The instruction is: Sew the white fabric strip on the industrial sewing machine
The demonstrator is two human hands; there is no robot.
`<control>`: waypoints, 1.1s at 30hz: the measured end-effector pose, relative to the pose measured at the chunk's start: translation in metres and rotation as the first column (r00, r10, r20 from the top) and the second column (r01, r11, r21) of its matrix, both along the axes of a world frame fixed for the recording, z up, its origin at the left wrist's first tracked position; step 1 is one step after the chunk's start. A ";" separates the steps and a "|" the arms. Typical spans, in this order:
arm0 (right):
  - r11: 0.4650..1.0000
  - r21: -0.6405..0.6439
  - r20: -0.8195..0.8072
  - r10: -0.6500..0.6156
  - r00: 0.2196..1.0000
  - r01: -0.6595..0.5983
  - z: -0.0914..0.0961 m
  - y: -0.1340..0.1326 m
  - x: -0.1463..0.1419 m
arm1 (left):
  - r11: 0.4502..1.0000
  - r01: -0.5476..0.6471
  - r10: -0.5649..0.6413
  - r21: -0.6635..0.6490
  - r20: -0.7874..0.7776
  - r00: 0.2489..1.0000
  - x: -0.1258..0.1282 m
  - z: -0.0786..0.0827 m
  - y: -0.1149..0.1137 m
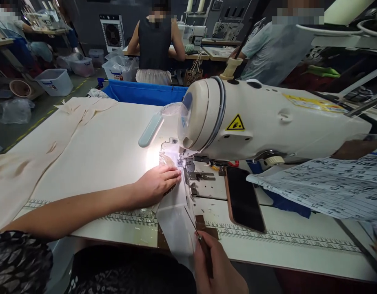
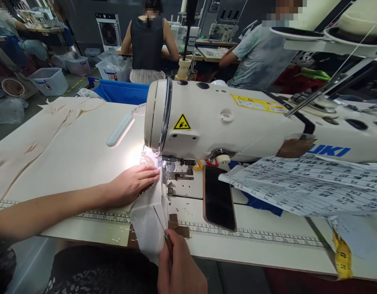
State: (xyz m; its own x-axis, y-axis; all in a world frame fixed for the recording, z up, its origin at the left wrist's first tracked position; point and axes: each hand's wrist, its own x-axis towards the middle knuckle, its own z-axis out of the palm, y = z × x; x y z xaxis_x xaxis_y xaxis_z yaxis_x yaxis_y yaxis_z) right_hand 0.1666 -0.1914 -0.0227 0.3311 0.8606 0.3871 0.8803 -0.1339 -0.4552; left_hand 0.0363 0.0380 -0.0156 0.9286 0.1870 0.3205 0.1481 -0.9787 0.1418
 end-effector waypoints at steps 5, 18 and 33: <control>0.998 -0.027 0.036 0.049 0.998 -0.048 0.006 0.004 0.000 | 1.000 -0.005 0.006 0.031 -0.007 1.000 0.002 -0.004 -0.001; 0.999 -0.002 0.151 0.043 0.988 -0.043 0.010 0.018 0.001 | 0.999 -0.023 0.022 -0.027 -0.032 0.999 0.003 0.014 -0.011; 0.999 0.046 0.029 0.019 0.999 -0.020 0.014 0.028 0.001 | 0.997 -0.057 0.059 0.049 -0.054 0.997 0.002 0.013 -0.025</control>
State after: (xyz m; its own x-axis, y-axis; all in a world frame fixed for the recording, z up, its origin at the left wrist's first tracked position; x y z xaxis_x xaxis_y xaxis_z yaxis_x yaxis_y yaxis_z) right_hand 0.1674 -0.1630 -0.0087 0.3027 0.8476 0.4358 0.8952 -0.0959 -0.4353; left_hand 0.0388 0.0134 -0.0021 0.9333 0.2269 0.2784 0.2112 -0.9737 0.0858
